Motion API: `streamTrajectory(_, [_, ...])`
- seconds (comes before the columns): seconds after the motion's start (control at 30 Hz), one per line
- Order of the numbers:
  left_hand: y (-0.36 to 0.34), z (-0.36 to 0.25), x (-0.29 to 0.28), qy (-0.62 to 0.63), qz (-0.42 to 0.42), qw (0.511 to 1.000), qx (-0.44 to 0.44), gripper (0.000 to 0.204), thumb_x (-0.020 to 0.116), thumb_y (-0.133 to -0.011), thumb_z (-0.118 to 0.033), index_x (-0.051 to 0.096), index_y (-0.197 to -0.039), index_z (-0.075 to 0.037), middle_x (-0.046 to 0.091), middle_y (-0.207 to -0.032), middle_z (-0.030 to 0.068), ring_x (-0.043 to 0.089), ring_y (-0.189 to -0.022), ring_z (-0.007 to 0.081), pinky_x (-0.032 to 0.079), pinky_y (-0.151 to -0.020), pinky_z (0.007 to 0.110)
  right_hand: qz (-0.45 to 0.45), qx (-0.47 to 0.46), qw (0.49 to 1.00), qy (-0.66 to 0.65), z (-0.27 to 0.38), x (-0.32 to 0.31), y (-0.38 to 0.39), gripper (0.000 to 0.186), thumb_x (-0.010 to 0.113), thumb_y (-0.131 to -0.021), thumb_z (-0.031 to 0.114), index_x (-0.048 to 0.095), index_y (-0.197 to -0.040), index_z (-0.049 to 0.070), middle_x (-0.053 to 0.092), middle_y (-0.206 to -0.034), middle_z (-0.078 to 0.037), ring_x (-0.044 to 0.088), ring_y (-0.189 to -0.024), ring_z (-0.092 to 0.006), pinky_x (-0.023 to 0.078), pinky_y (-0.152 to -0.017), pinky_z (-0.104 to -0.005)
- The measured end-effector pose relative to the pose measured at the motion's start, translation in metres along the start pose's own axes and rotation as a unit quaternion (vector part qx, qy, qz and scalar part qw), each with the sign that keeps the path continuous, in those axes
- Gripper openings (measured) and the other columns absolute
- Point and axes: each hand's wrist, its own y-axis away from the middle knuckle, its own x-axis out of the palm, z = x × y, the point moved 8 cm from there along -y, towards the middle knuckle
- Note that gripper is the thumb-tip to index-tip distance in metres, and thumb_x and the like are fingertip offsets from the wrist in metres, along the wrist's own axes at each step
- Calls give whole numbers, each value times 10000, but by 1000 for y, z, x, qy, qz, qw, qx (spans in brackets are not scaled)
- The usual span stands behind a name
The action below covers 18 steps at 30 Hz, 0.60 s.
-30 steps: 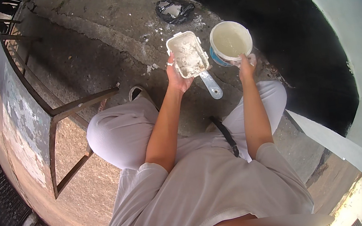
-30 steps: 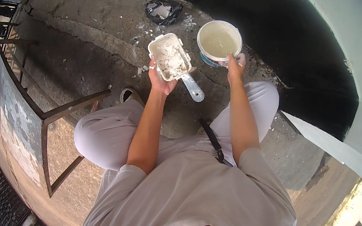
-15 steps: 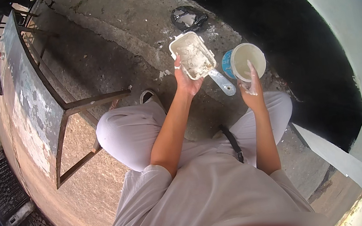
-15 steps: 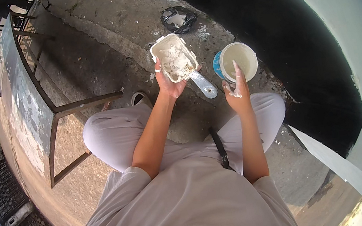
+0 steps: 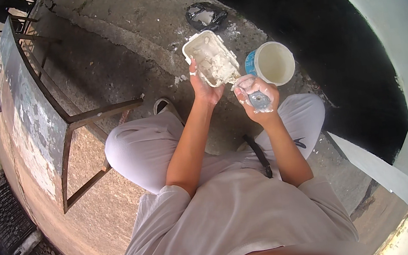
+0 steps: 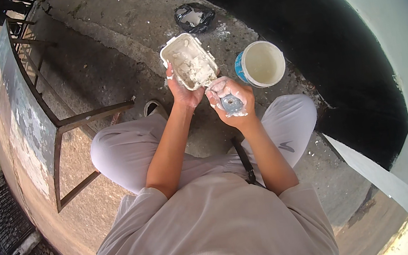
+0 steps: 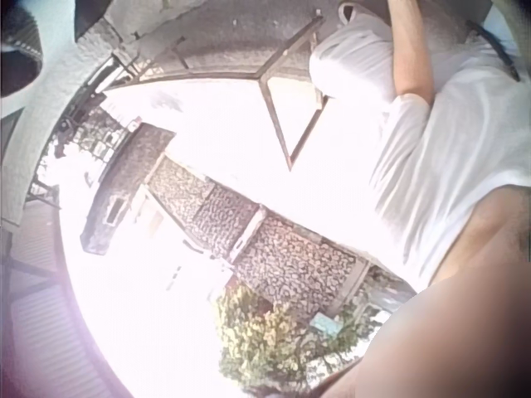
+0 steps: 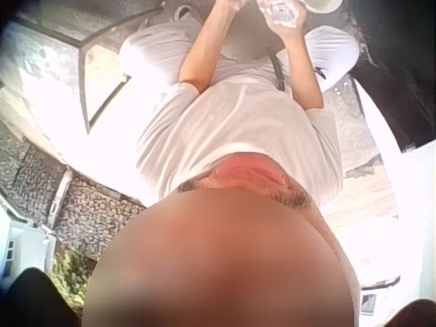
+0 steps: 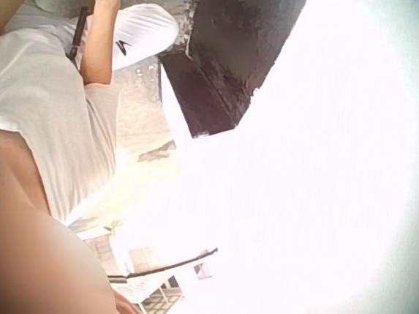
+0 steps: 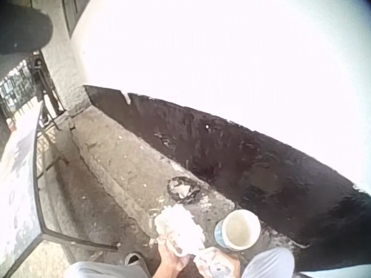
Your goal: The person applies plaster to a white wall using a putty knife.
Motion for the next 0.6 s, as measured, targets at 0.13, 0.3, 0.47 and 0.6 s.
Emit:
streamTrajectory(0.13, [0, 13, -4, 4, -8, 1000, -11, 796, 536, -877, -630, 442, -1459, -95, 591, -1345, 147, 611, -1190, 339, 498, -1021, 514, 17, 14, 998, 53, -1, 7, -2, 183, 762, -827, -15, 582, -820, 21, 713, -888, -92, 670, -764, -146, 517, -692, -274])
streamTrajectory(0.3, [1, 9, -10, -5, 6, 1000, -19, 802, 540, -885, -625, 444, -1452, -66, 576, -1368, 137, 582, -1235, 331, 440, -1077, 500, -15, 38, 999, 5, -17, 6, -2, 195, 760, -841, -5, 570, -804, 16, 707, -869, -79, 634, -750, -125, 497, -681, -264])
streamTrajectory(0.47, [3, 17, -11, -29, -20, 998, -54, 774, 548, -888, -594, 448, -1452, -72, 573, -1380, 133, 579, -1240, 312, 448, -1079, 472, -45, 88, 995, -30, -4, -21, -22, 247, 788, -822, 14, 549, -759, 24, 714, -800, -98, 672, -725, -123, 515, -660, -277])
streamTrajectory(0.6, [1, 22, -8, -49, 4, 996, -74, 752, 533, -907, -585, 457, -1445, -65, 584, -1362, 132, 587, -1232, 292, 459, -1067, 441, 55, 81, 995, 2, 2, -12, -42, 245, 781, -815, 17, 540, -769, 32, 681, -730, -78, 624, -639, -135, 487, -611, -284])
